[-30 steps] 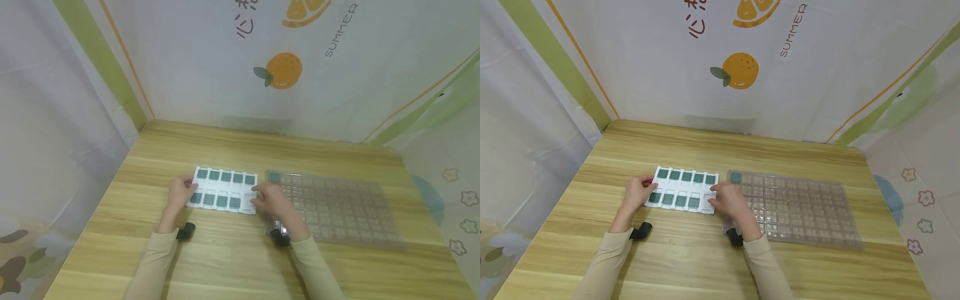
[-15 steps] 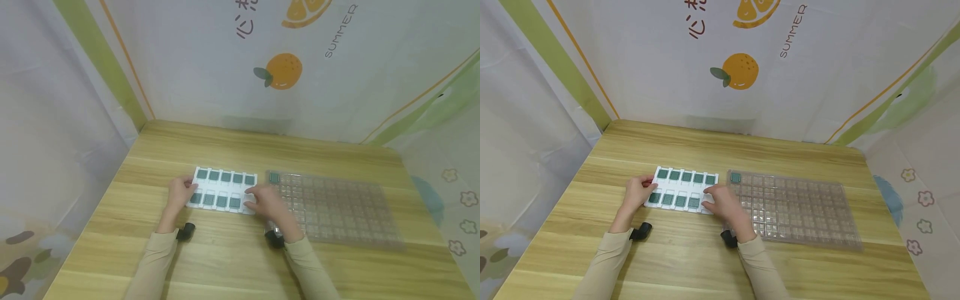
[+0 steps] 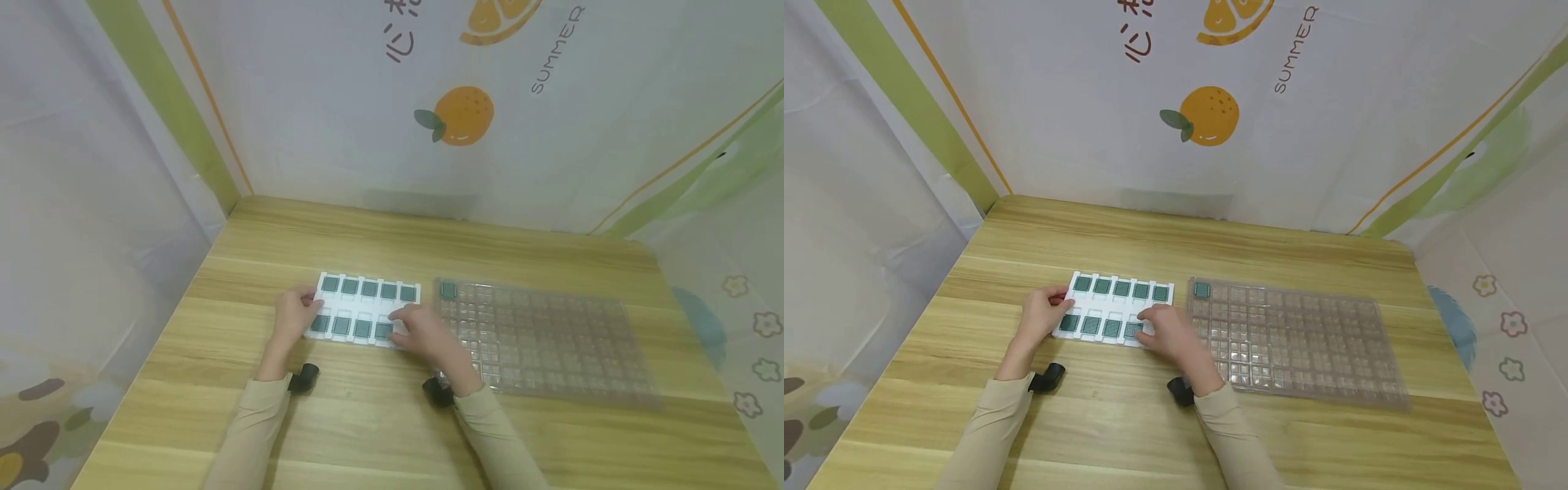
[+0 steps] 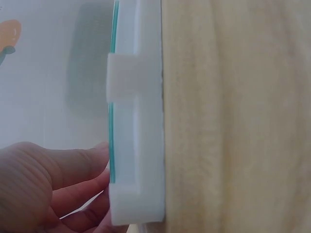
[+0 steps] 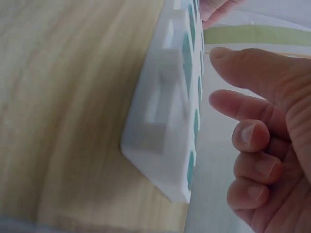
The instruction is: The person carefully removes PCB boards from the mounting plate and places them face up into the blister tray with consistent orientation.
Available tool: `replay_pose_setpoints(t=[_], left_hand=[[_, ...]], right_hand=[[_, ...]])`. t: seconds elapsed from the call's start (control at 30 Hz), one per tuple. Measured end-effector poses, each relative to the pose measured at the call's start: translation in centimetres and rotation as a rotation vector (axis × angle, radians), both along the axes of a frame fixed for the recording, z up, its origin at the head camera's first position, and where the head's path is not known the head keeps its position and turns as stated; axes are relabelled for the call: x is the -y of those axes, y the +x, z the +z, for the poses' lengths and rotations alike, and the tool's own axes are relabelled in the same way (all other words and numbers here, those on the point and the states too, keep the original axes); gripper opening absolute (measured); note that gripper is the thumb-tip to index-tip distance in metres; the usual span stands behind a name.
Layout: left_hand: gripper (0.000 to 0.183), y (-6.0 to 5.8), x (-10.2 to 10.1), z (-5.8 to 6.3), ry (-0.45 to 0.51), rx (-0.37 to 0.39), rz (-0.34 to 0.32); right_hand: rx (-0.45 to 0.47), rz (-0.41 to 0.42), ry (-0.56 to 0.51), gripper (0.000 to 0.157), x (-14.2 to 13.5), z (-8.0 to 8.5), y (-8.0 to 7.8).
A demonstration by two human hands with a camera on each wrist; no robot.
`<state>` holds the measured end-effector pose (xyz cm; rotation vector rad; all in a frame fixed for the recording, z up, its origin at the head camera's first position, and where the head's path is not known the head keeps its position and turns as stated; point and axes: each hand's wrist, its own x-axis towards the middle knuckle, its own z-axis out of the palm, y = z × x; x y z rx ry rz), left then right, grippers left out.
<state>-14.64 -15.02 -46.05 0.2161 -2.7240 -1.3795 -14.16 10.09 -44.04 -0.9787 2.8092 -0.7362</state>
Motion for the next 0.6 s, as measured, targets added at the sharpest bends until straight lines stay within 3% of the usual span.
replay_pose_setpoints(t=[0.3,0.6], left_hand=[[0.029,-0.03,-0.01,0.00,-0.004,-0.003,0.002],[0.030,-0.17,-0.02,-0.07,-0.007,0.000,0.001]], right_hand=[[-0.054,0.031,0.006,0.028,0.52,-0.71,0.04],[-0.005,0.022,0.011,0.028,0.87,-0.90,0.08]])
